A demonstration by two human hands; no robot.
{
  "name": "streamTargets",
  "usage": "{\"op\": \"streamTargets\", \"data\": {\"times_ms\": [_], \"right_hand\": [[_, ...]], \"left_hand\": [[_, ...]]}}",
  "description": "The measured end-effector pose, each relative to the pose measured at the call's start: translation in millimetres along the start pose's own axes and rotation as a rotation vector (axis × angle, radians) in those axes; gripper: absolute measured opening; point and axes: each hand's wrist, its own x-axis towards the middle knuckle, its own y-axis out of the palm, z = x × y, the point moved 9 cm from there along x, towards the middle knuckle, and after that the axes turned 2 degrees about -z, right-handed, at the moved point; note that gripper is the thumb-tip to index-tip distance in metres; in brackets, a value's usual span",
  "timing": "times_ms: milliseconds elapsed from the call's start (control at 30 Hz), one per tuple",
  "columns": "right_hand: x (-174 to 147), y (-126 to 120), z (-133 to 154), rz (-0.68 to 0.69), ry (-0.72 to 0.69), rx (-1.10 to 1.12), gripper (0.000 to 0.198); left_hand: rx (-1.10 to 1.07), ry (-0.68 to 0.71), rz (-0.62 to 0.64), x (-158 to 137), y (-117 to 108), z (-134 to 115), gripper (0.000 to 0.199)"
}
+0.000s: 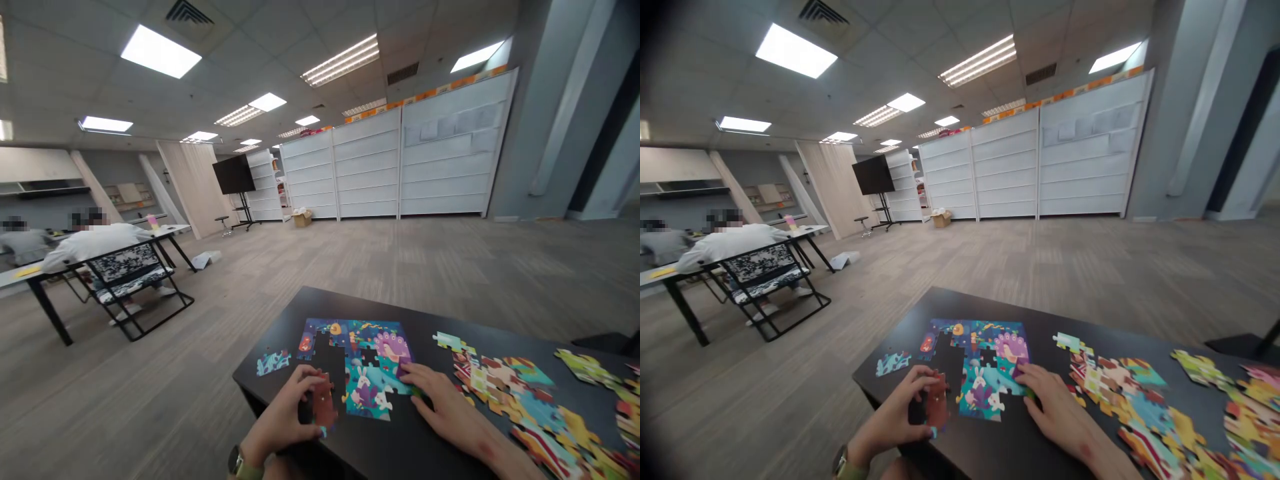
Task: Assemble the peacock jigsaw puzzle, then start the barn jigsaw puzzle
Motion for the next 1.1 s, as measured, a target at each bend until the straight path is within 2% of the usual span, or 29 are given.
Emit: {"op": "streamTargets", "data": {"times_ms": [300,467,633,867,1100], "right_hand": [[-1,-3,2,-0.022,-0.006,0.031,0.039],[-1,-3,1,-0.017,-0.004,0.021,0.039],[-2,-2,-1,-0.031,-0.005,0.014,0.039],[-2,3,-7,-0.061,-0.027,0.042,0.038],[-4,5,-12,-0.113,-0.027,0.046,0.036]], "left_hand": [[-0.048,-0.011,-0.004,1,-3,-6,0.074],[0.02,0.064,-0.06,8,-5,-10,0.052],[0.042,0.045,-0.193,17,-15,4,0.014],[0.109,0.05,-0.254,35,-33,17,0.018],[0.183,0.011,-0.272,34,-29,35,0.014]]}}
